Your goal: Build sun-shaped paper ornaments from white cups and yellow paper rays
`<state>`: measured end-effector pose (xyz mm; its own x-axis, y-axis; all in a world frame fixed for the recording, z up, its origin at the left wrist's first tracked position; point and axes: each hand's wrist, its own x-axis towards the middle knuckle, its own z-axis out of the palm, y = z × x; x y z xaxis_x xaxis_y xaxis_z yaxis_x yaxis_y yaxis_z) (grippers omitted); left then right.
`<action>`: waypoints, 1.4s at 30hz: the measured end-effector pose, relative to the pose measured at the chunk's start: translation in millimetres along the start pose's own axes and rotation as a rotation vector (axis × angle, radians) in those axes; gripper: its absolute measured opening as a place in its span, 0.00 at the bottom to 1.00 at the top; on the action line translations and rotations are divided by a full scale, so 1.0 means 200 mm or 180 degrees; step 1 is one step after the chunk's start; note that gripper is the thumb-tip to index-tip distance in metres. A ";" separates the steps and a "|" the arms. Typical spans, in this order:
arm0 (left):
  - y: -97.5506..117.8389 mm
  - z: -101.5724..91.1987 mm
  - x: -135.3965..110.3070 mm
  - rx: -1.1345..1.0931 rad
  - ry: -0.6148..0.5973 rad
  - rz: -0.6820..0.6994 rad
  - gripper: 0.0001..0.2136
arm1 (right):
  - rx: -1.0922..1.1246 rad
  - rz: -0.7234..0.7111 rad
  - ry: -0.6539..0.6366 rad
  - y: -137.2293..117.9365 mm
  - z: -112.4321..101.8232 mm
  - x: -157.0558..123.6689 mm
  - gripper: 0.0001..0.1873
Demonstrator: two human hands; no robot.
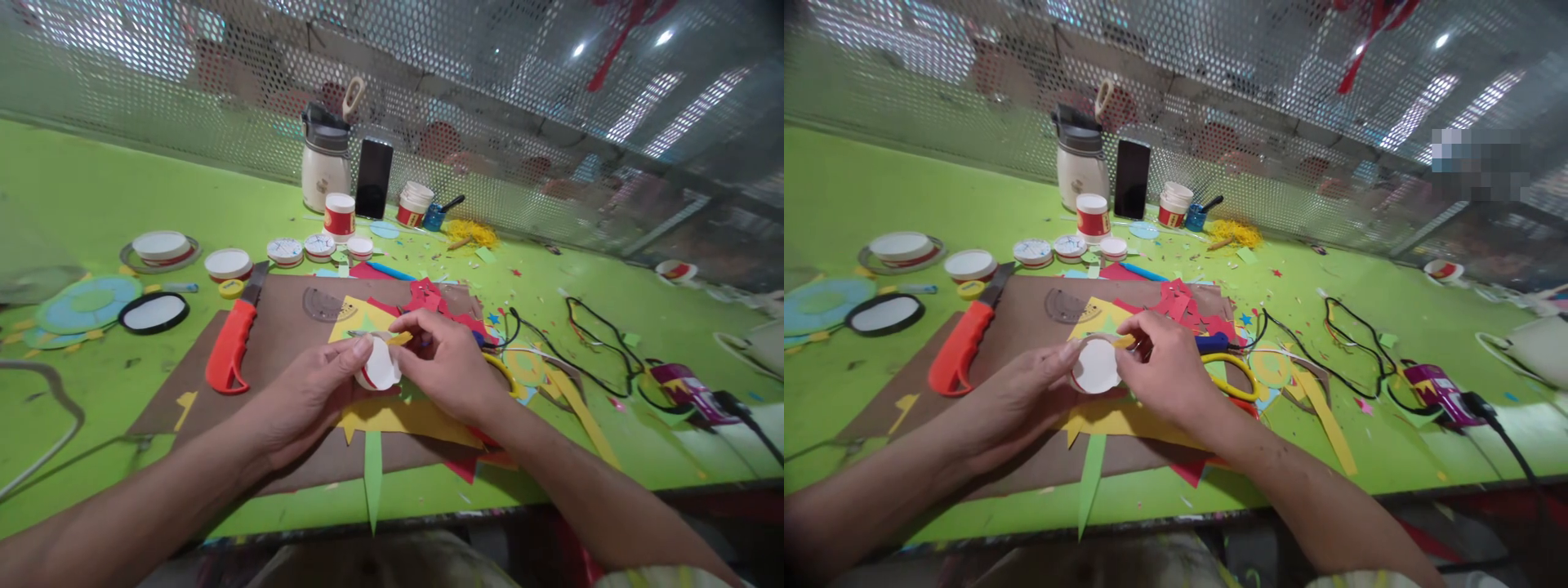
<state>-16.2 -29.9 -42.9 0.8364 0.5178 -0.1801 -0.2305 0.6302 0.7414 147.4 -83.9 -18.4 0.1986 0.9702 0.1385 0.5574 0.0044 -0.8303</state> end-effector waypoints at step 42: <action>-0.01 0.00 0.01 0.0080 0.0002 -0.0027 0.14 | 0.0383 0.0411 -0.0201 -0.01 -0.01 -0.01 0.05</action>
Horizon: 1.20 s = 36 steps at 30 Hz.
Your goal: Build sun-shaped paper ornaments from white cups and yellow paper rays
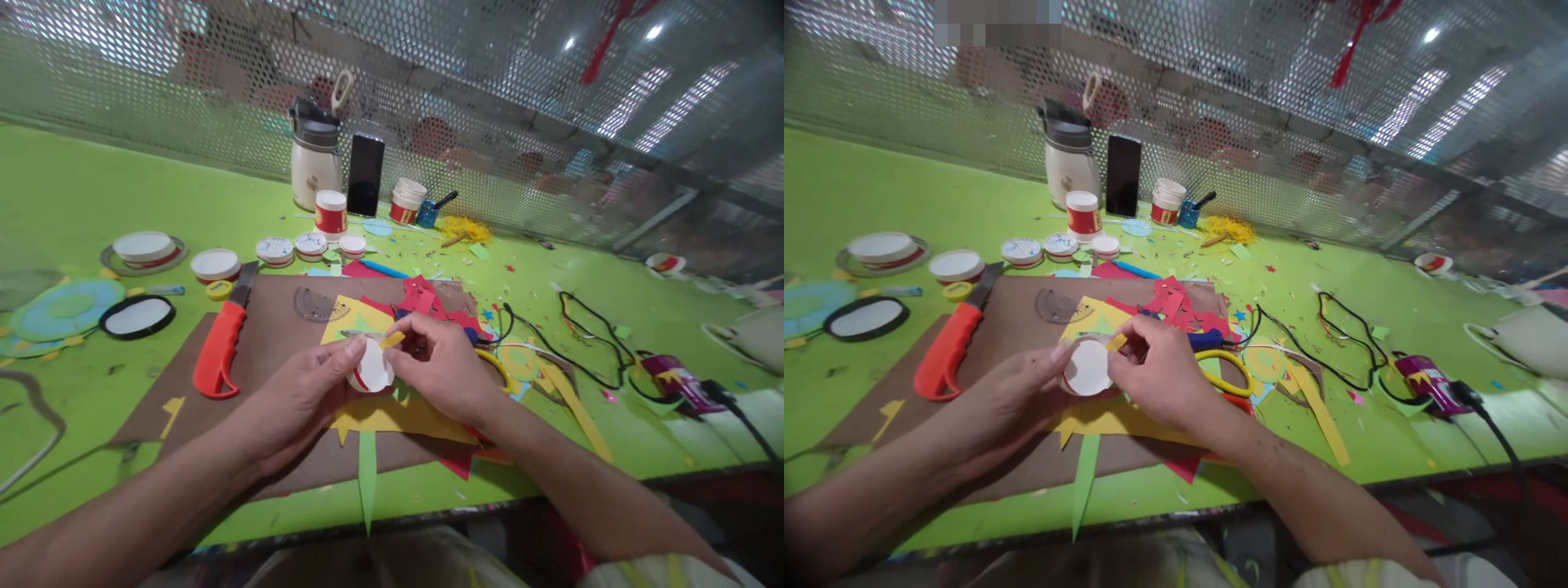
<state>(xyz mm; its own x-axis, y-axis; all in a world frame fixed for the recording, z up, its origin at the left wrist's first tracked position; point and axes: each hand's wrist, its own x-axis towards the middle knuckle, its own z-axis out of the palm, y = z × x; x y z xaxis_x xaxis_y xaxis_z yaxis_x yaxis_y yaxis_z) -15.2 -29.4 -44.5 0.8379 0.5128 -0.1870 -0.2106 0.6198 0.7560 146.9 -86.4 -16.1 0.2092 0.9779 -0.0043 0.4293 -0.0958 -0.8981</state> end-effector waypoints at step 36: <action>0.01 0.00 0.00 0.0003 0.0200 -0.0012 0.15 | 0.0403 -0.0058 0.0076 0.04 -0.01 0.00 0.08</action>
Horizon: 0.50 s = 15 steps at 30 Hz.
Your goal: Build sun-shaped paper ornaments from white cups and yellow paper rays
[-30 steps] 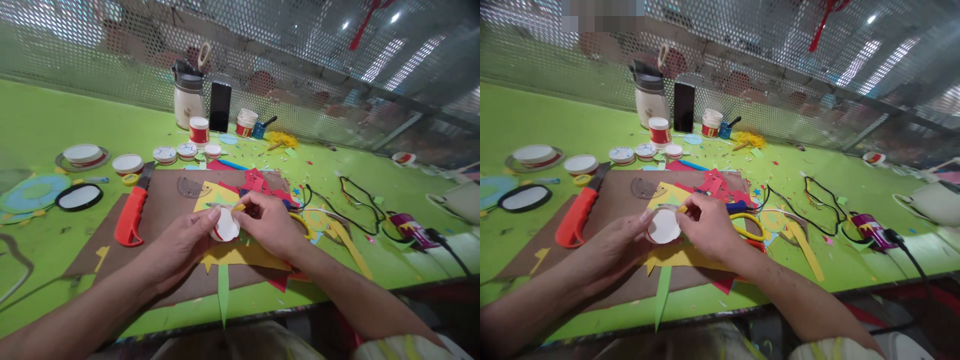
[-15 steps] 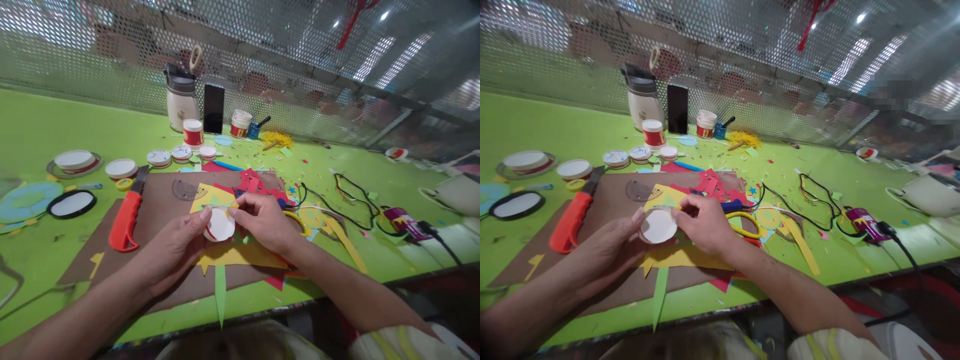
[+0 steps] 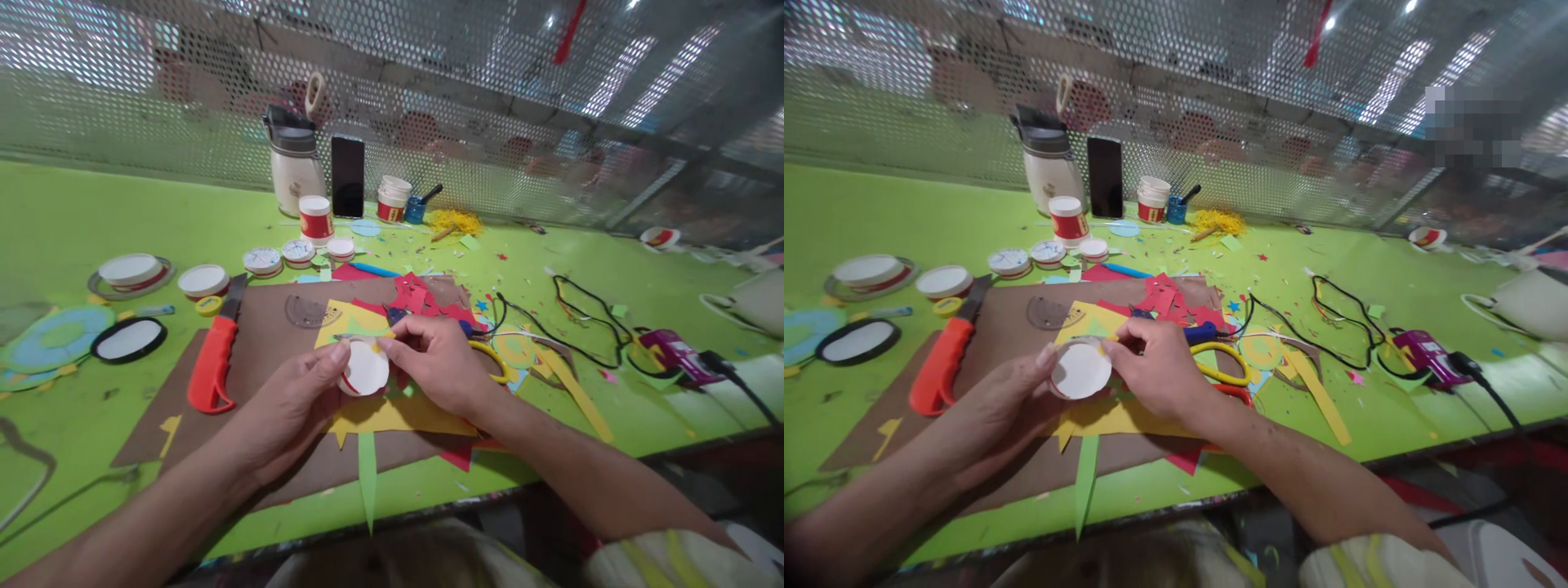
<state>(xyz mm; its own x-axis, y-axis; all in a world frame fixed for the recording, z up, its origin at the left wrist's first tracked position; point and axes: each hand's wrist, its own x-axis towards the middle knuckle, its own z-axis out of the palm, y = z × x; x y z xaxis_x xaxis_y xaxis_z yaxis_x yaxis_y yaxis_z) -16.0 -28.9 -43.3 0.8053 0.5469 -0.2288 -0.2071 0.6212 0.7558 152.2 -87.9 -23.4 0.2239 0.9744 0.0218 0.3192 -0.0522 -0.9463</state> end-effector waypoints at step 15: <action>0.00 0.00 0.00 -0.0189 0.0044 0.0016 0.13 | 0.0264 0.0079 -0.0024 -0.04 -0.04 -0.01 0.06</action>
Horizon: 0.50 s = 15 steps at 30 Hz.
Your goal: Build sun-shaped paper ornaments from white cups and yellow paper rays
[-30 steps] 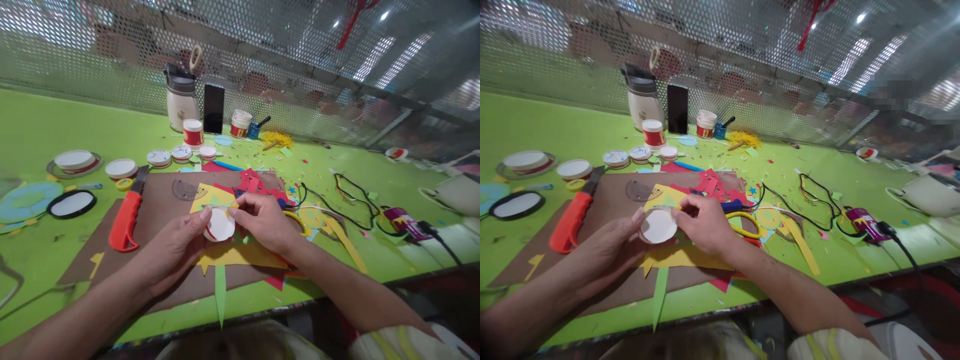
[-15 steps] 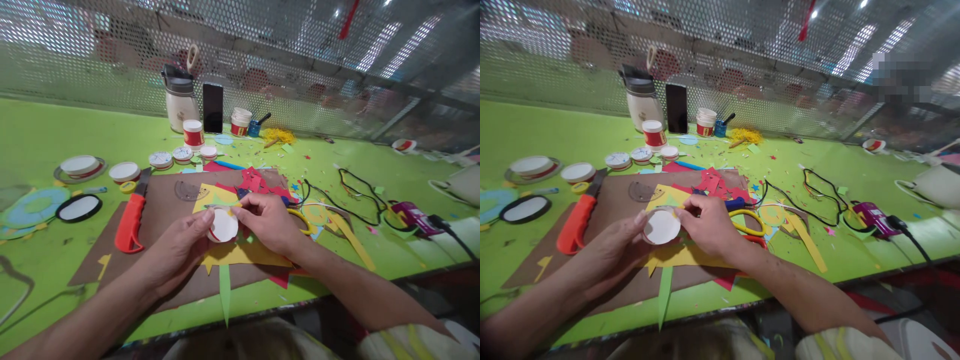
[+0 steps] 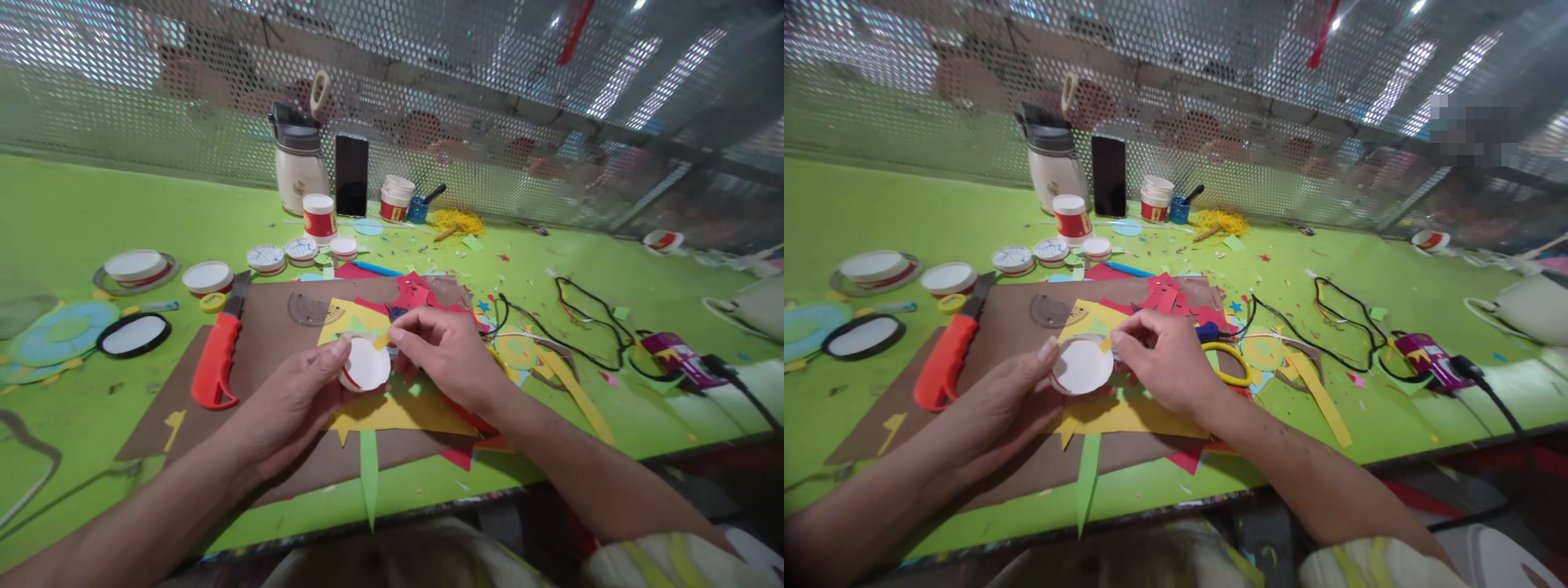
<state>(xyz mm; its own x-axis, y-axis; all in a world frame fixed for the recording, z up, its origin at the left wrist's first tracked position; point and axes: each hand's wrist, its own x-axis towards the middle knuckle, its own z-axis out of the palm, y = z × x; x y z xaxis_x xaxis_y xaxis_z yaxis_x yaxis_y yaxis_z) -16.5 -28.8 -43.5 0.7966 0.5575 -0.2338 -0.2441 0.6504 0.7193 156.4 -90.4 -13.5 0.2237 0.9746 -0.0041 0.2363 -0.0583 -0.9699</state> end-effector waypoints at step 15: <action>0.03 0.03 0.00 -0.0105 0.0223 0.0134 0.14 | -0.0189 -0.0064 0.0153 -0.01 -0.07 -0.02 0.12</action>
<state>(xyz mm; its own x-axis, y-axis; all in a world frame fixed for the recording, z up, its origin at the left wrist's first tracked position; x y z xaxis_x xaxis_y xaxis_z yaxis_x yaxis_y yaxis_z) -15.6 -27.8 -35.5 0.7449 0.6188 -0.2497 -0.2956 0.6415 0.7079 167.4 -96.6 -7.5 0.2632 0.9643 0.0285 0.2966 -0.0528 -0.9536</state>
